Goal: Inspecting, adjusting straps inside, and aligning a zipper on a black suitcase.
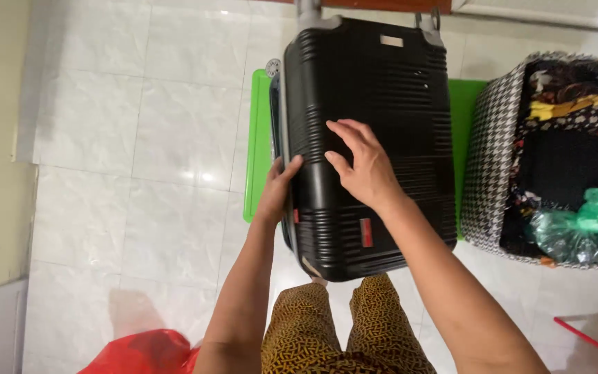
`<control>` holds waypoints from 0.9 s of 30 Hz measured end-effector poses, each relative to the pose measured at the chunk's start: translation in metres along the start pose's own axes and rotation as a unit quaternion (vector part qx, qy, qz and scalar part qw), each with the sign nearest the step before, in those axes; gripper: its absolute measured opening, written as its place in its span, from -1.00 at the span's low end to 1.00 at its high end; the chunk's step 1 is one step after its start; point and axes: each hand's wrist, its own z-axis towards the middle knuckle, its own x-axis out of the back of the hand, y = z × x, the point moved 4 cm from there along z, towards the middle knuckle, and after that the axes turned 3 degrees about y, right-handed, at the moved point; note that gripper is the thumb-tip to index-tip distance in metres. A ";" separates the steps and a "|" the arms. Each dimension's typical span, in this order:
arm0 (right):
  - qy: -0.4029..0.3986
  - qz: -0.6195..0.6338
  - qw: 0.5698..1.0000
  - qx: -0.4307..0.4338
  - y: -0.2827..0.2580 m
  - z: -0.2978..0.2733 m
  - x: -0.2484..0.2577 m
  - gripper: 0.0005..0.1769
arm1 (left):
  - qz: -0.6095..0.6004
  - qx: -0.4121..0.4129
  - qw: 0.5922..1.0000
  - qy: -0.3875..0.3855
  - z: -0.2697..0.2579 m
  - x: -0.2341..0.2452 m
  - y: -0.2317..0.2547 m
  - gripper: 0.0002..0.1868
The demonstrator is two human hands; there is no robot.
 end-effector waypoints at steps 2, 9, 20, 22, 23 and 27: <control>-0.024 -0.027 0.999 -0.034 0.013 -0.008 -0.025 -0.39 | -0.034 0.020 0.999 0.005 -0.006 0.018 -0.012 0.04; -0.133 -0.191 0.972 -0.015 0.048 -0.028 -0.087 -0.25 | -0.059 0.041 0.996 0.049 0.011 0.042 -0.056 0.04; -0.061 -0.107 0.992 0.007 0.061 -0.032 -0.063 -0.27 | -0.025 -0.005 0.999 0.037 0.000 0.028 -0.026 -0.01; -0.030 -0.097 0.995 -0.004 0.078 -0.040 -0.037 -0.28 | -0.038 -0.040 0.998 -0.006 0.008 0.028 -0.037 -0.02; 0.052 -0.101 0.993 -0.040 0.095 -0.048 -0.018 -0.34 | -0.004 -0.026 1.000 0.013 0.013 0.032 -0.044 -0.05; 0.205 -0.010 0.944 -0.258 0.188 -0.096 0.035 -0.40 | 0.029 -0.029 0.999 -0.016 0.022 0.055 -0.077 -0.04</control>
